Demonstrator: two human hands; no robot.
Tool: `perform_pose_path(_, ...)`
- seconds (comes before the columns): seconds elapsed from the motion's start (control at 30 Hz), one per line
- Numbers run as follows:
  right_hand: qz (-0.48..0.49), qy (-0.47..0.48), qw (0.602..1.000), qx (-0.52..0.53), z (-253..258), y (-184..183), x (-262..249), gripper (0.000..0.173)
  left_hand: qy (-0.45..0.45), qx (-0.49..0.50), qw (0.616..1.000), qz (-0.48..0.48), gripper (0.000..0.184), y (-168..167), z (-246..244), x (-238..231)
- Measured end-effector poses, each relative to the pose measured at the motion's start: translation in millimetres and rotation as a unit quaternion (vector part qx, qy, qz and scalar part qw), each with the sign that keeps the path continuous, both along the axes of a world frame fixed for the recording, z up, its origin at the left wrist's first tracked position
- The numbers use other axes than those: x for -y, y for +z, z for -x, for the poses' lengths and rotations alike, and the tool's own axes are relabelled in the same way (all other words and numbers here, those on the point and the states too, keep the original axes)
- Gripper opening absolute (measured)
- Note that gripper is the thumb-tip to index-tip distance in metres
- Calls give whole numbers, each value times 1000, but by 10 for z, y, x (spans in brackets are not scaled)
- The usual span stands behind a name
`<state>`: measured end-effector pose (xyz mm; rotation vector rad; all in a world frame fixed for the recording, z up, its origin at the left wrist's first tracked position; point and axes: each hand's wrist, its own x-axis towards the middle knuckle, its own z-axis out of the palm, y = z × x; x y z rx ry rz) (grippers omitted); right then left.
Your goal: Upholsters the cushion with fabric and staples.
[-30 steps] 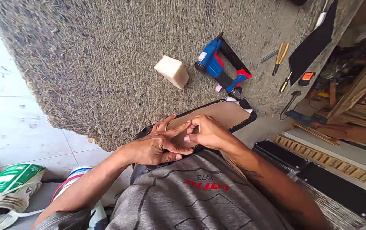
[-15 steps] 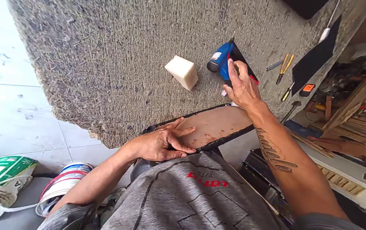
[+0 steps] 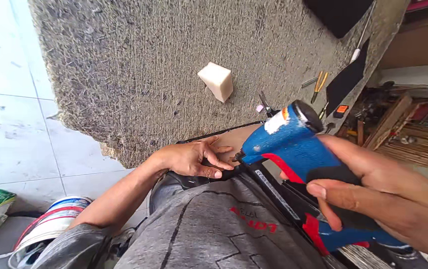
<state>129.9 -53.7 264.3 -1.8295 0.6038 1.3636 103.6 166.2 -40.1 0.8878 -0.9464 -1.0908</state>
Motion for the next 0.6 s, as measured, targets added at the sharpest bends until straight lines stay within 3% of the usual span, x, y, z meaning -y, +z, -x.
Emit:
perform_pose_path(0.2, 16, -13, 991, -130, -7, -166, -266, 35, -8, 25, 1000, 3, 39, -9, 23, -6)
perform_pose_path(0.6, 75, 11, 983, -165, -80, -218, -428, 35, -14, 44, 999, -16, 42, -27, 54, -8)
